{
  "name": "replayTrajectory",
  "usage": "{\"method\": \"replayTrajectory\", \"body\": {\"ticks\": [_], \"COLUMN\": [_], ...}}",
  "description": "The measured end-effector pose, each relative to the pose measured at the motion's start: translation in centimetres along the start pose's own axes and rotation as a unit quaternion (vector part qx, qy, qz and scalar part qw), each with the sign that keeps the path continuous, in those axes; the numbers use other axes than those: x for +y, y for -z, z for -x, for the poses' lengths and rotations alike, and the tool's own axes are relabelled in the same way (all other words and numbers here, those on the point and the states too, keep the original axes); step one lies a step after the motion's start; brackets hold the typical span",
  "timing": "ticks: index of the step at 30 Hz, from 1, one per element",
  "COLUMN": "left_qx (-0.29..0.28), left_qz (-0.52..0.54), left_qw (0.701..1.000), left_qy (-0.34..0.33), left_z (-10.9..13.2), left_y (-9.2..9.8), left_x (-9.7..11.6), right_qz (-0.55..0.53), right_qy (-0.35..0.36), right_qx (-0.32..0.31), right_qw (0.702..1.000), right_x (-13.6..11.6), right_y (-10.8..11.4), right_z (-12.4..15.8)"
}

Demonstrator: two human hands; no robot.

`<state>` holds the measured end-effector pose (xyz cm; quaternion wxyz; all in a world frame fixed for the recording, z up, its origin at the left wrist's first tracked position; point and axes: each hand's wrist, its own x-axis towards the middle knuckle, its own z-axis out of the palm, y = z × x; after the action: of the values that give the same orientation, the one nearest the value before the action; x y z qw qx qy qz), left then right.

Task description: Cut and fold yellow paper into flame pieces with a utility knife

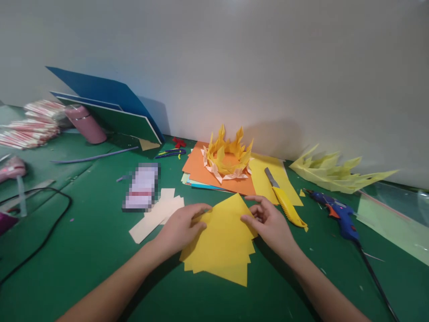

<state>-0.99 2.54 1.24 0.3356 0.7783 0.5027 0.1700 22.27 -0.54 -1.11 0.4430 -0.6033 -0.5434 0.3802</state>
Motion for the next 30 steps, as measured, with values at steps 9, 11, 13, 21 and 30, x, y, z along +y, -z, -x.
{"method": "replayTrajectory", "body": {"ticks": [9,11,13,21,30], "left_qx": [0.05,0.074,0.065,0.189,0.112], "left_qz": [-0.023,0.009,0.074,0.573,0.63], "left_qw": [0.996,0.995,0.994,0.787,0.761], "left_qy": [-0.066,-0.071,-0.045,0.131,0.107], "left_z": [-0.3,-0.7,-1.2,-2.2,-1.3], "left_y": [0.1,0.4,0.6,-0.4,-2.9], "left_x": [0.3,0.9,1.3,1.3,4.3], "right_qz": [0.144,0.103,0.045,-0.143,-0.217], "right_qy": [0.087,0.076,0.043,-0.007,0.011], "right_qx": [0.031,0.02,0.0,0.113,0.068], "right_qw": [0.985,0.992,0.998,0.983,0.974], "right_x": [-1.2,-1.9,-2.5,-2.1,-2.9], "right_y": [1.5,1.6,1.4,-1.4,-3.6], "right_z": [-0.2,-0.5,-0.7,-1.2,-0.6]}}
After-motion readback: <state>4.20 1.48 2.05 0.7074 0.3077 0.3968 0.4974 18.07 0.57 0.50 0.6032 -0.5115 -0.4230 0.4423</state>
